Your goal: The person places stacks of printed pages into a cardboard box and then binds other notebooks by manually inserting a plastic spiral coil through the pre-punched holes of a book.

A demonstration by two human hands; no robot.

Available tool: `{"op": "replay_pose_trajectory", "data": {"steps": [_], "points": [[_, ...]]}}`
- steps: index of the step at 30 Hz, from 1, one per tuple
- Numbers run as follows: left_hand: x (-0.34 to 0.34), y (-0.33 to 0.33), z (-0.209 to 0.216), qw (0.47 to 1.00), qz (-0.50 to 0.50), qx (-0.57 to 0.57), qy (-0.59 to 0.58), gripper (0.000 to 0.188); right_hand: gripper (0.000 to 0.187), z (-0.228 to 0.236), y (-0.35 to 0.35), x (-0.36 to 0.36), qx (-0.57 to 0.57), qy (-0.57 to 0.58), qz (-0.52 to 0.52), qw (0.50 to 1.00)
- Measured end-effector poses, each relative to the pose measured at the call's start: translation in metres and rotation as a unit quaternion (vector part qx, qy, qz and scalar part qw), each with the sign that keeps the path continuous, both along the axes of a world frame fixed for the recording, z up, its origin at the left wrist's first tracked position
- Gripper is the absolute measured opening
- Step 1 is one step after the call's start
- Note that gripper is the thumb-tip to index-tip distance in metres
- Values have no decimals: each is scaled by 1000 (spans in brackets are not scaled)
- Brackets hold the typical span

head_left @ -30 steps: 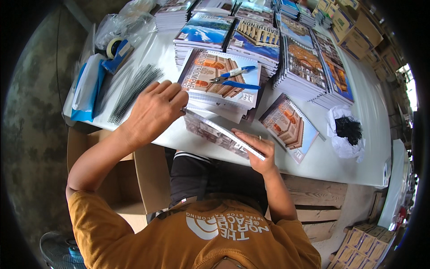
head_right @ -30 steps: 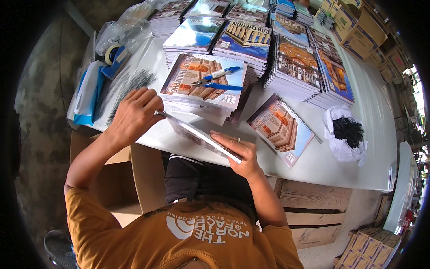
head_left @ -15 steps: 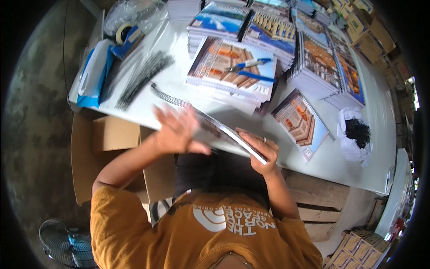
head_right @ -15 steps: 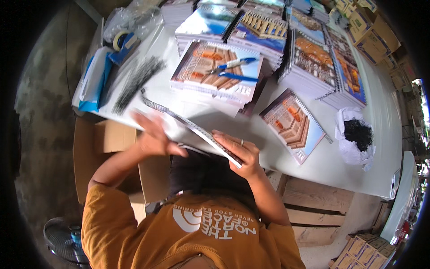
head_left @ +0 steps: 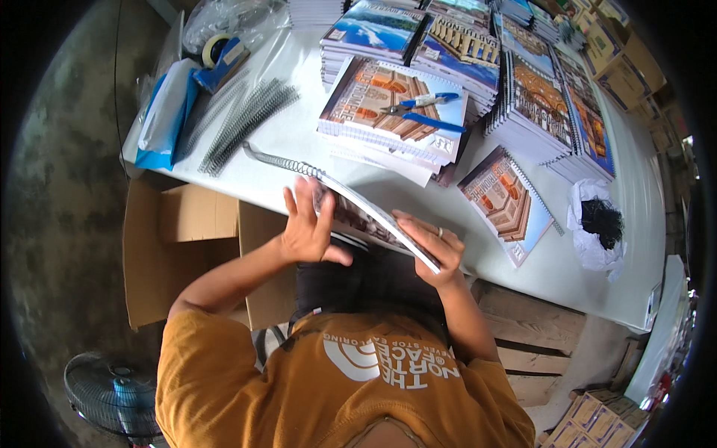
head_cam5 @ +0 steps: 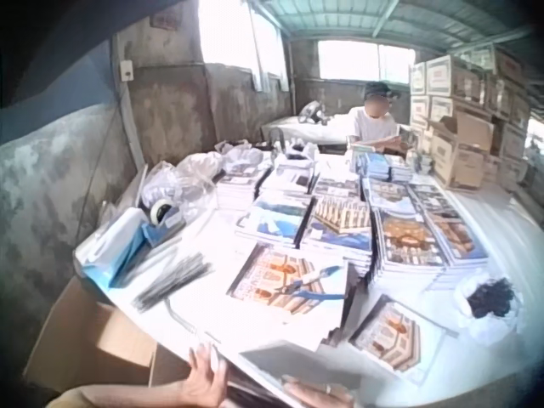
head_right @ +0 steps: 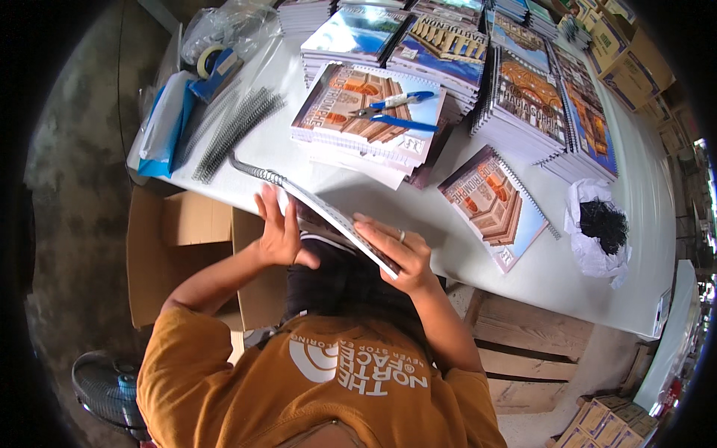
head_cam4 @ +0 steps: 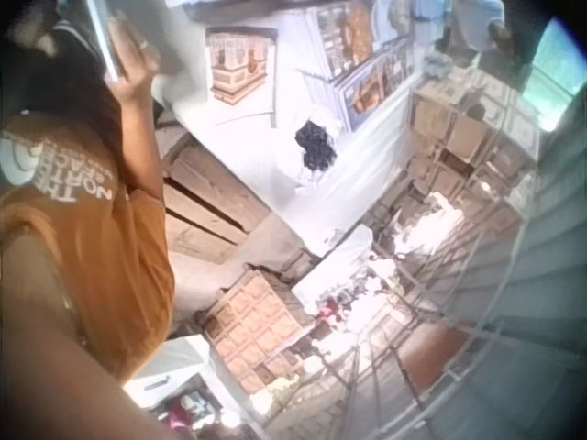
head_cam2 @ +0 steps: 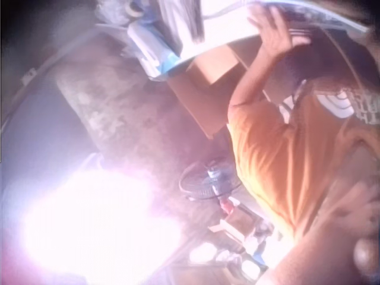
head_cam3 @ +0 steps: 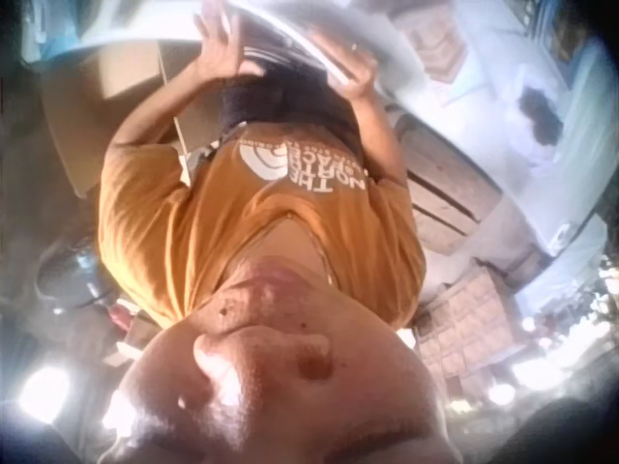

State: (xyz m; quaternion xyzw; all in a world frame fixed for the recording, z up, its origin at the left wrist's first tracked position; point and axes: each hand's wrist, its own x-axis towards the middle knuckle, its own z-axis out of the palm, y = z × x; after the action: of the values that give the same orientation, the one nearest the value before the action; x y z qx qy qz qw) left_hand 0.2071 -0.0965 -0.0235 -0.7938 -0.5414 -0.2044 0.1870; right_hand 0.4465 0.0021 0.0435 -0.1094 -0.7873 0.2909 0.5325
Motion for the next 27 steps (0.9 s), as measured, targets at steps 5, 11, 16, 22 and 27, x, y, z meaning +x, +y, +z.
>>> {"op": "replay_pose_trajectory", "data": {"steps": [5,11,16,22,27], "points": [[-17,57,170,979,60,154,-119,61,26,-1,1,7,-29,2,8,1000],[-25,53,174,889,15,-339,-306,25,28,9,31,32,-137,-37,59,988],[-36,63,174,878,-44,-335,-338,24,22,0,37,40,-217,-22,38,975],[-60,77,175,747,23,-527,-406,44,22,-1,37,41,-243,-9,47,969],[-67,91,171,876,-69,-370,-302,22,25,6,33,35,-203,-29,23,979]]}}
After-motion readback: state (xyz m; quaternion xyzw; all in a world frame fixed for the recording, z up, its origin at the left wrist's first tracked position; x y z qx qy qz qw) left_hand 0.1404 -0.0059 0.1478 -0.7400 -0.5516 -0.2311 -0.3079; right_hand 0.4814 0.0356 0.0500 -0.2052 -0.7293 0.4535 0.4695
